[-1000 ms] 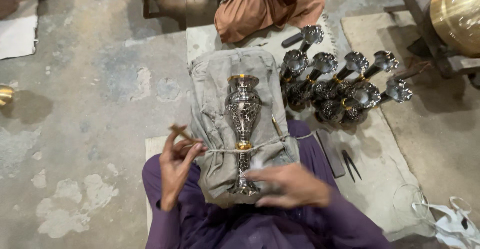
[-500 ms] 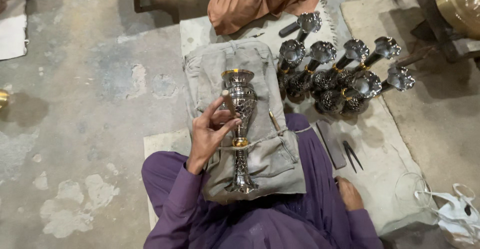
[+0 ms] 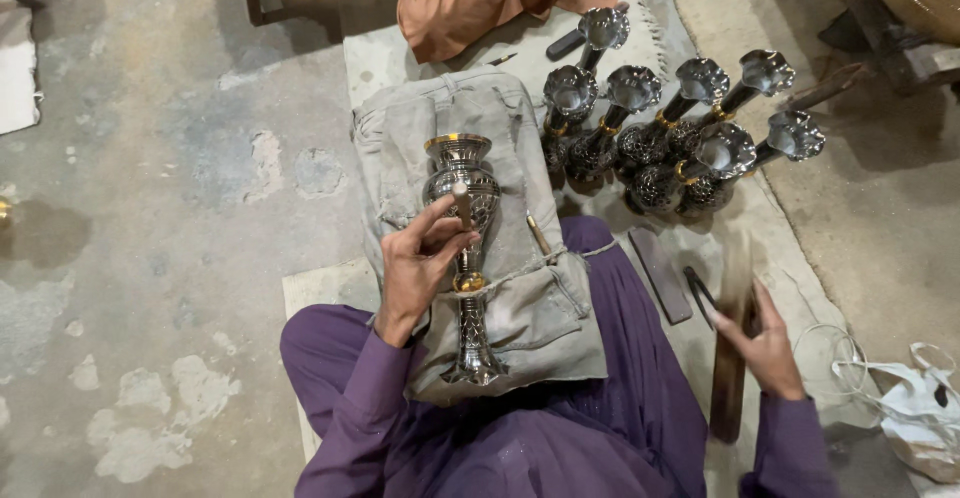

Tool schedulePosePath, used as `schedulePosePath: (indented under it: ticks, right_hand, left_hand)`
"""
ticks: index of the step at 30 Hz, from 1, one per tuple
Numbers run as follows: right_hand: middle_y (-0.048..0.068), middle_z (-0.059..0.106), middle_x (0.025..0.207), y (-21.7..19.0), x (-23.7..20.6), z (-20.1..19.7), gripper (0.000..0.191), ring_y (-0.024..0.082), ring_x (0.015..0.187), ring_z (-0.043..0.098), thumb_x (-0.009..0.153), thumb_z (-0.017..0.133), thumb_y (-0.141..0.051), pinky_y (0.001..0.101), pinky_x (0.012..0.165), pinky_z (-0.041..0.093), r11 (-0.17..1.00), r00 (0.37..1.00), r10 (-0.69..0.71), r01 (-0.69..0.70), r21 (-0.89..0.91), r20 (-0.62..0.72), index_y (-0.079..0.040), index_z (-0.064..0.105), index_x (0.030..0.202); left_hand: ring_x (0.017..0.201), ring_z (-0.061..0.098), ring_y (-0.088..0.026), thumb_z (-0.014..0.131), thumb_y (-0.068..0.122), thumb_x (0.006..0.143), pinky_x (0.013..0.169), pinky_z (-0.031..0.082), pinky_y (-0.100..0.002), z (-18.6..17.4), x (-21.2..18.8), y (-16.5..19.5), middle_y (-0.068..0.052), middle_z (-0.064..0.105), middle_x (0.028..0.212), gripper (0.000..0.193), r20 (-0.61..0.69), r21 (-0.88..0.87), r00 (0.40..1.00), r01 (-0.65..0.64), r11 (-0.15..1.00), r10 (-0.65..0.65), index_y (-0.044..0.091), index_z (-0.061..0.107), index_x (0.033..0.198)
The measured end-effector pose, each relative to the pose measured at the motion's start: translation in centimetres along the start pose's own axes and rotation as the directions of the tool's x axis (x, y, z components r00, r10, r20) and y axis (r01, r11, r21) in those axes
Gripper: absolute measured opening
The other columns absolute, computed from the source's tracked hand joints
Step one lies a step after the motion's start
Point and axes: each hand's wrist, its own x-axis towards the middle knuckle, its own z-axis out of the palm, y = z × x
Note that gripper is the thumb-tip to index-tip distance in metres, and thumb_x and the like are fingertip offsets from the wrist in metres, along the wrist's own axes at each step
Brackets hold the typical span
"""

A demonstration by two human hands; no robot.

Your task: The person sits on the floor with a silver vase resting on a cloth cushion on their lap. They hold a punch against the vase's engraved surface and repeatedly strike it with a wooden mallet, repositioning the punch to work different areas of the pattern, briefly retie the securing cord, then resume hammering.

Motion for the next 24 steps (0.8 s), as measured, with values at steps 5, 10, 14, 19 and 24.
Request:
schedulePosePath:
  ticks: [5,10,14,19,24]
  right_hand:
    - [0.019,0.079,0.117,-1.7,0.5,4.5,0.075,0.046,0.075,0.067,0.096,0.075,-0.031,0.0478,0.072,0.06,0.9,0.884,0.426,-0.395,-0.183,0.19,-0.004,0.043,0.159]
    - [0.015,0.073,0.115,-8.2,2.2,4.9,0.062,0.022,0.094,0.073,0.091,0.075,-0.023,0.0356,0.084,0.06,0.909,0.903,-0.414,0.418,-0.009,0.118,-0.003,0.053,0.145]
    - [0.01,0.075,0.112,-16.0,5.2,4.9,0.061,0.02,0.083,0.074,0.094,0.074,-0.022,0.0366,0.079,0.062,0.802,0.815,-0.561,0.578,-0.147,0.144,-0.016,0.052,0.15]
    - [0.007,0.07,0.099,-24.1,7.5,5.3,0.063,0.021,0.066,0.07,0.09,0.075,-0.025,0.0383,0.061,0.062,0.626,0.814,-0.517,0.57,-0.532,0.263,-0.024,0.054,0.149]
    - [0.006,0.068,0.1,-27.2,8.8,5.2,0.069,0.023,0.067,0.07,0.083,0.078,-0.027,0.0382,0.057,0.06,0.348,0.7,-0.615,0.654,-0.671,0.363,-0.028,0.055,0.148]
  left_hand:
    - [0.091,0.081,-0.019,0.078,0.003,0.09,0.082,0.067,-0.031,0.2,0.0,-0.3,-0.009,0.081,0.102,0.051,-0.01,0.07,0.998,-0.054,0.996,0.055,0.011,0.064,0.138]
    - [0.089,0.081,-0.017,0.081,0.005,0.089,0.077,0.067,-0.03,0.2,-0.3,-0.5,-0.008,0.081,0.099,0.052,-0.014,0.117,0.997,-0.076,0.99,0.078,0.012,0.063,0.136]
    - [0.091,0.08,-0.017,0.08,0.003,0.089,0.078,0.066,-0.03,0.2,-0.2,-0.1,-0.01,0.08,0.101,0.053,-0.026,0.104,0.992,-0.116,0.988,0.12,0.011,0.062,0.138]
    - [0.086,0.08,-0.015,0.081,0.003,0.088,0.075,0.065,-0.029,0.2,-0.1,0.4,-0.009,0.081,0.097,0.053,-0.026,0.11,0.996,-0.086,0.99,0.089,0.012,0.062,0.137]
    - [0.089,0.08,-0.015,0.081,0.004,0.089,0.078,0.065,-0.029,0.1,0.0,0.3,-0.009,0.08,0.099,0.053,-0.011,0.119,0.99,-0.137,0.983,0.14,0.011,0.061,0.138]
